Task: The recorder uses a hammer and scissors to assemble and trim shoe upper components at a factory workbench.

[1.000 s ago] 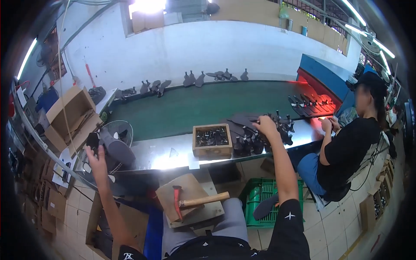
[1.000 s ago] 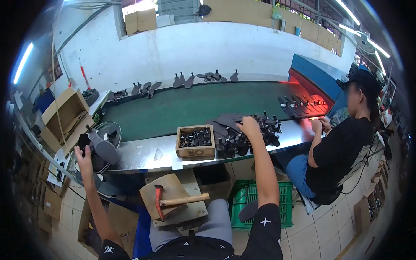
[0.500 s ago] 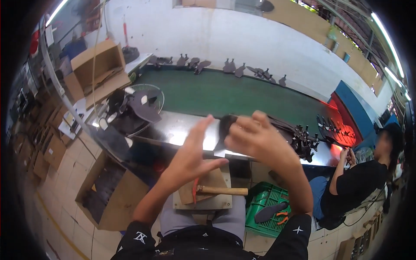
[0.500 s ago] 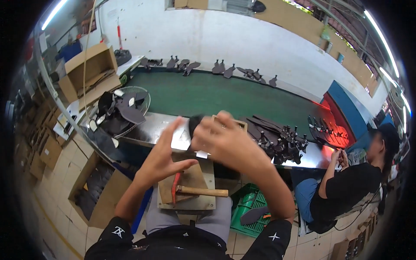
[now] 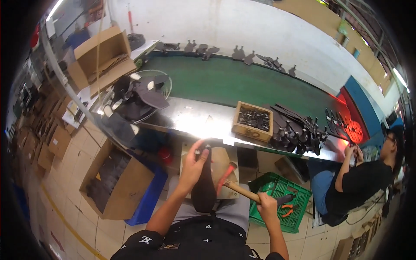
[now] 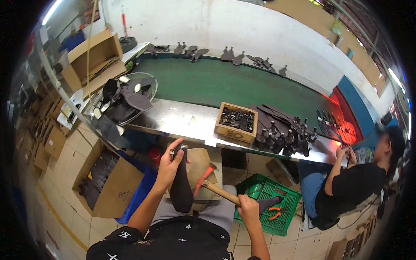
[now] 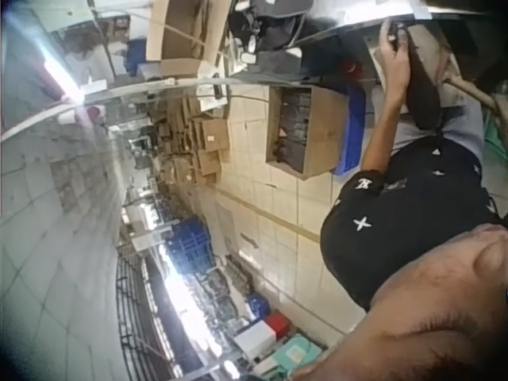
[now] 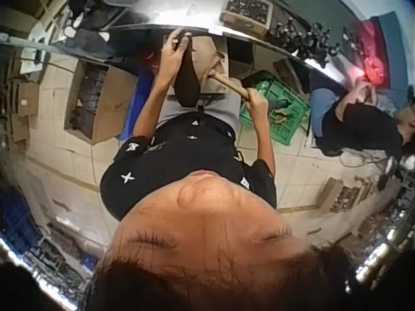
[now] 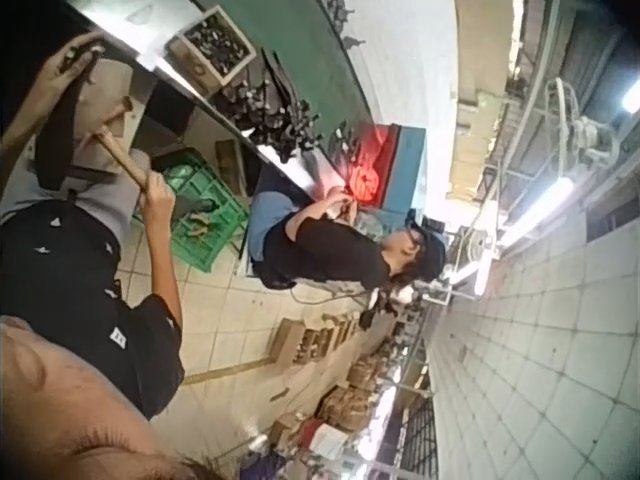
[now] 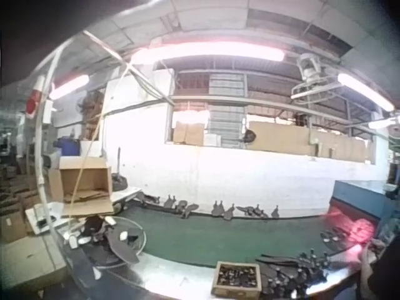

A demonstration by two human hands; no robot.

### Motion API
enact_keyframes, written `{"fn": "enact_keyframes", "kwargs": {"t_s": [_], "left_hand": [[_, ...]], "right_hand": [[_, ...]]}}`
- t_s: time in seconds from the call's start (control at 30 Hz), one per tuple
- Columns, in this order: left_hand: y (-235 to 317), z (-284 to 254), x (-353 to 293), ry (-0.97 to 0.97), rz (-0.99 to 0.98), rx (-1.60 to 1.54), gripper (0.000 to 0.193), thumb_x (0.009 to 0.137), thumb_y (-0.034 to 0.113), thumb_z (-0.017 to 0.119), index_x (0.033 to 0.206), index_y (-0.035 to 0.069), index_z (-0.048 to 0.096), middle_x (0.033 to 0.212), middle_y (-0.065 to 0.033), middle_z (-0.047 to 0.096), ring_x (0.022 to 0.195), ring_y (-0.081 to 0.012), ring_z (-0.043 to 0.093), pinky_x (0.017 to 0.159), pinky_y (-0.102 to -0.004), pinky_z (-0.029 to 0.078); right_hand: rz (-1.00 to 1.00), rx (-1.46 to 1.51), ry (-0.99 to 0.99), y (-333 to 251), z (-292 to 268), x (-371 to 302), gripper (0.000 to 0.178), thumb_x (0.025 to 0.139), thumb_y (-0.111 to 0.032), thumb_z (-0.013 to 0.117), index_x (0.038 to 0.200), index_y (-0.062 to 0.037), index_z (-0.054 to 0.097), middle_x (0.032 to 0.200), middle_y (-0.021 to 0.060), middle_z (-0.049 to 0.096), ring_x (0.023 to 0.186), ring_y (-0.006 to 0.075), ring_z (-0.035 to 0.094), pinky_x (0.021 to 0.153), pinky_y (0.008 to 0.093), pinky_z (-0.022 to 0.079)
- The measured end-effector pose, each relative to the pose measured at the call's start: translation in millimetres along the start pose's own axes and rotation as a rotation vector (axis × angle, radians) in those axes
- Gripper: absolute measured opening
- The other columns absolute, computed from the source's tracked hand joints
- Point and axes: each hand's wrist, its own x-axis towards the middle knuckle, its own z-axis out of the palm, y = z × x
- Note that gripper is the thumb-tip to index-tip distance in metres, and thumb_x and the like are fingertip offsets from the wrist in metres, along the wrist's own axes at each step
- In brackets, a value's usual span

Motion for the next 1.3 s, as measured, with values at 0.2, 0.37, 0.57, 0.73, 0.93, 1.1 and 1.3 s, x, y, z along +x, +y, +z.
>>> {"fn": "enact_keyframes", "kwargs": {"t_s": [0.2, 0.37, 0.57, 0.73, 0.93, 1.1, 1.3], "left_hand": [[-31, -11, 46, 0.087, 0.267, 1.216, 0.099, 0.089, 0.061, 0.057, 0.149, -0.009, 0.021, 0.151, -0.0283, 0.03, 0.139, -0.0456, 0.028, 0.108, -0.0628, 0.024], [-20, 88, 171, -0.244, 0.698, 1.094, 0.027, 0.089, 0.012, 0.061, 0.113, -0.001, 0.063, 0.111, -0.0186, 0.065, 0.108, -0.0381, 0.058, 0.092, -0.0465, 0.046], [-80, 138, 276, -0.476, 0.719, 1.675, 0.015, 0.08, 0.008, 0.065, 0.091, 0.0, 0.07, 0.094, -0.0202, 0.068, 0.091, -0.0374, 0.067, 0.078, -0.0468, 0.055], [-85, 157, 275, -0.445, 0.753, 1.649, 0.011, 0.074, 0.013, 0.071, 0.076, 0.002, 0.072, 0.082, -0.0195, 0.07, 0.083, -0.0375, 0.069, 0.073, -0.0461, 0.056], [-88, 151, 276, -0.365, 0.64, 1.544, 0.014, 0.069, 0.012, 0.074, 0.082, 0.008, 0.076, 0.087, -0.0152, 0.072, 0.083, -0.0353, 0.07, 0.073, -0.0449, 0.057], [-71, 138, 265, -0.345, 0.631, 1.234, 0.013, 0.073, 0.014, 0.076, 0.081, 0.004, 0.075, 0.084, -0.0165, 0.068, 0.084, -0.0352, 0.066, 0.074, -0.0462, 0.053], [15, 116, 158, -0.285, 0.756, 0.794, 0.012, 0.078, 0.005, 0.076, 0.09, 0.004, 0.075, 0.082, -0.0109, 0.063, 0.076, -0.0246, 0.063, 0.068, -0.035, 0.05]], "right_hand": [[0.796, 0.634, 0.154, -24, 19, -150, 0.015, 0.081, -0.009, 0.075, 0.085, -0.0024, 0.062, 0.066, 0.0058, 0.059, 0.062, 0.0138, 0.056, 0.057, 0.0309, 0.045], [0.878, 1.283, 0.228, -67, 17, -173, 0.02, 0.09, -0.018, 0.072, 0.09, 0.0006, 0.064, 0.062, -0.0002, 0.054, 0.052, 0.0107, 0.053, 0.049, 0.0264, 0.041], [1.081, 1.443, 0.209, -38, 27, -116, 0.025, 0.093, -0.021, 0.07, 0.096, 0.0038, 0.065, 0.055, -0.0015, 0.047, 0.036, 0.008, 0.042, 0.036, 0.0255, 0.032], [1.08, 1.458, 0.281, -40, 31, -120, 0.027, 0.091, -0.022, 0.073, 0.095, 0.0043, 0.067, 0.057, -0.0009, 0.05, 0.039, 0.0071, 0.043, 0.037, 0.0244, 0.03], [1.063, 1.441, 0.217, -21, 9, -92, 0.025, 0.091, -0.021, 0.072, 0.091, 0.004, 0.066, 0.056, -0.0014, 0.049, 0.039, 0.0074, 0.044, 0.037, 0.0249, 0.034], [0.949, 1.21, 0.257, -17, 10, -80, 0.022, 0.091, -0.019, 0.072, 0.097, 0.0026, 0.068, 0.054, -0.0028, 0.049, 0.038, 0.0057, 0.043, 0.037, 0.0234, 0.031], [0.68, 1.448, 0.335, -31, -53, -19, 0.031, 0.091, -0.009, 0.069, 0.12, 0.0019, 0.064, 0.057, -0.0021, 0.051, 0.041, 0.0049, 0.042, 0.038, 0.0215, 0.03]]}}
